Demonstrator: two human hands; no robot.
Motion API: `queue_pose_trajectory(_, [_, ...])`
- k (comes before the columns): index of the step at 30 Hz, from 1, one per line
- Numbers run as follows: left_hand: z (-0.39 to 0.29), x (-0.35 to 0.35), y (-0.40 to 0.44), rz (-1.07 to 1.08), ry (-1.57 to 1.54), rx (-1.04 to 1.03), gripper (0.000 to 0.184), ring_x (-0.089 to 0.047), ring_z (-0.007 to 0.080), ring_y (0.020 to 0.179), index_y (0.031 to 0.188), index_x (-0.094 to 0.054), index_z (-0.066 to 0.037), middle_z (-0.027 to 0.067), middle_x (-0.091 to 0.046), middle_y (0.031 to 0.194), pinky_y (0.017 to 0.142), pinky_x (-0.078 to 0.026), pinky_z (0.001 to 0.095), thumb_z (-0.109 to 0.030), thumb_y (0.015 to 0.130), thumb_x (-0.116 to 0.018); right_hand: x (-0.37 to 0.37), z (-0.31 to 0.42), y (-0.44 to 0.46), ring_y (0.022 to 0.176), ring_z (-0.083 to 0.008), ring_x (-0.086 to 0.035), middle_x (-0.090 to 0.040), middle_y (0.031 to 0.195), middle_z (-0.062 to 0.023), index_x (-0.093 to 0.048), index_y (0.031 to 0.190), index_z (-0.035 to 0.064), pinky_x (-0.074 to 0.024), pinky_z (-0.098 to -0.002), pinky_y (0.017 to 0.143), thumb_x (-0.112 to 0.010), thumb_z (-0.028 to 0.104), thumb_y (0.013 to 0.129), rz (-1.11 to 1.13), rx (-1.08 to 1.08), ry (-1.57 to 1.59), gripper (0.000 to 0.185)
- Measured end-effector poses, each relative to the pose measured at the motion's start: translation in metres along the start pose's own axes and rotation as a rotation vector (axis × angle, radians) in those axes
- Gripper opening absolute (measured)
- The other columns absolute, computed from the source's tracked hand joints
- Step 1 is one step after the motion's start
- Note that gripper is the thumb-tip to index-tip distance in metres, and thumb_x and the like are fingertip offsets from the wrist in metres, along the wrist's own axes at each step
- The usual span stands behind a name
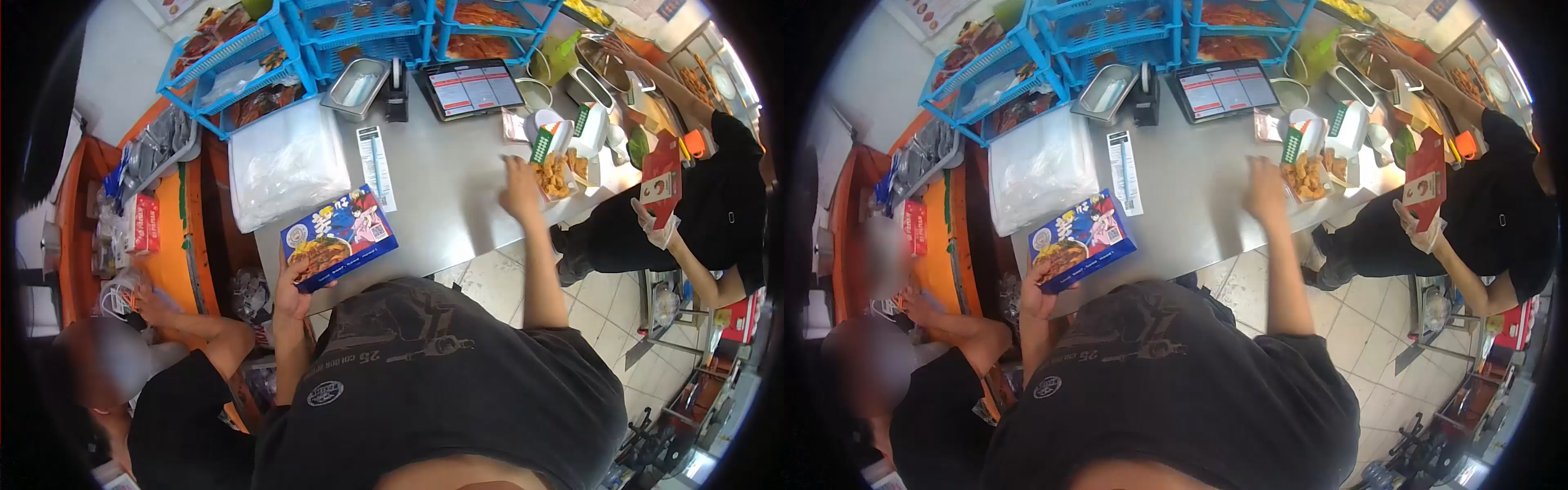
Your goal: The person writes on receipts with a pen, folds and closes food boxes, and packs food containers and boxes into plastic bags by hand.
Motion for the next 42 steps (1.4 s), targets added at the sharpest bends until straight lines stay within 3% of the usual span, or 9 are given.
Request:
queue_pose_trajectory(5, [0.03,0.07,0.007,-0.136,0.069,-0.026,0.061,-0.062,0.0365,0.1,0.141,-0.022,-0.007,0.0226,-0.056,0.117,0.067,-0.06,0.0476,-0.006,0.086,-0.049,-0.017,-0.074,-0.027,0.142,-0.0428,-0.006,-0.015,0.155,-0.0084,-0.032,0.144,0.0138,-0.0134,-0.0566,0.11,-0.062,-0.002,0.06,0.33,0.069,-0.453,0.091])
queue_pose_trajectory(10, [0.038,0.097,0.01,-0.292,0.274,-0.034,0.063,-0.059,0.0168,0.099,0.142,-0.031,-0.007,0.0103,-0.052,0.121,0.083,-0.047,0.025,-0.003,0.084,-0.055,-0.035,-0.07,-0.024,0.141,-0.0416,-0.009,-0.025,0.151,-0.0085,-0.039,0.139,0.0141,-0.0114,-0.0584,0.11,-0.066,0.0,0.059,0.149,0.199,-0.393,0.086])
queue_pose_trajectory(11, [0.04,0.1,0.016,-0.315,0.284,-0.048,0.062,-0.057,0.0171,0.101,0.141,-0.031,-0.006,0.0101,-0.052,0.121,0.085,-0.046,0.0264,-0.003,0.084,-0.055,-0.029,-0.05,-0.024,0.141,-0.0396,-0.015,-0.037,0.143,-0.0138,-0.05,0.128,0.0137,-0.0123,-0.0576,0.111,-0.061,0.005,0.069,0.156,0.194,-0.399,0.061])
queue_pose_trajectory(17, [0.045,0.142,0.033,-0.431,0.639,-0.134,0.063,-0.053,0.0201,0.109,0.139,-0.033,0.0,0.0104,-0.05,0.125,0.093,-0.042,0.0313,-0.008,0.084,-0.063,-0.01,0.029,-0.019,0.136,-0.0418,-0.02,-0.033,0.144,-0.0158,-0.048,0.129,0.0113,-0.0167,-0.0578,0.107,-0.076,0.024,0.067,-0.033,0.292,-0.047,0.069])
queue_pose_trajectory(18, [0.029,0.122,0.026,-0.571,0.727,-0.184,0.064,-0.051,0.0257,0.112,0.136,-0.037,0.0,0.0144,-0.049,0.125,0.096,-0.039,0.0355,-0.016,0.082,-0.068,0.004,-0.005,-0.01,0.123,-0.043,-0.038,-0.043,0.135,-0.0219,-0.049,0.124,0.0035,-0.0274,-0.0539,0.101,-0.07,0.023,0.075,-0.399,0.164,0.092,0.056])
queue_pose_trajectory(21, [-0.01,0.07,0.004,-0.883,1.528,-0.333,0.066,-0.045,0.0326,0.116,0.132,-0.042,0.0,0.0191,-0.046,0.126,0.1,-0.035,0.0414,-0.022,0.077,-0.071,0.023,-0.102,-0.001,0.106,-0.0419,-0.051,-0.055,0.117,-0.0244,-0.056,0.113,-0.0014,-0.0386,-0.0485,0.089,-0.058,0.018,0.085,-0.607,-0.238,0.025,0.035])
queue_pose_trajectory(27, [-0.021,0.025,0.026,-0.633,1.319,-0.628,0.059,-0.039,0.0377,0.121,0.126,-0.047,-0.004,0.0212,-0.044,0.128,0.103,-0.029,0.0469,-0.021,0.076,-0.072,-0.029,-0.178,0.005,0.082,-0.0397,-0.061,-0.065,0.085,-0.0213,-0.063,0.096,0.0006,-0.0459,-0.047,0.073,-0.052,0.011,0.085,-0.142,-0.323,0.037,0.019])
queue_pose_trajectory(33, [-0.021,-0.028,0.044,-0.47,1.323,-0.727,0.052,-0.04,0.0365,0.121,0.122,-0.05,-0.004,0.0215,-0.045,0.127,0.103,-0.029,0.0457,-0.015,0.076,-0.07,-0.04,-0.082,-0.032,0.067,-0.0365,-0.061,-0.06,0.071,-0.0234,-0.061,0.084,-0.0032,-0.0456,-0.0426,0.063,-0.055,0.007,0.078,-0.133,-0.33,0.339,0.013])
queue_pose_trajectory(42, [0.008,-0.098,0.097,0.099,1.425,-0.633,0.041,-0.048,0.0329,0.113,0.114,-0.057,-0.005,0.0138,-0.055,0.116,0.1,-0.032,0.0441,-0.016,0.076,-0.068,-0.015,0.015,-0.042,0.076,-0.0336,-0.059,-0.063,0.082,-0.0174,-0.06,0.097,-0.002,-0.0454,-0.0427,0.07,-0.06,0.011,0.081,-0.247,-0.228,0.345,0.021])
Point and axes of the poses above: each hand's wrist, its own y-axis towards the middle knuckle, its own x-axis out of the back of the hand, z = x × y, the point moved 6 cm from there along y, towards the middle knuckle
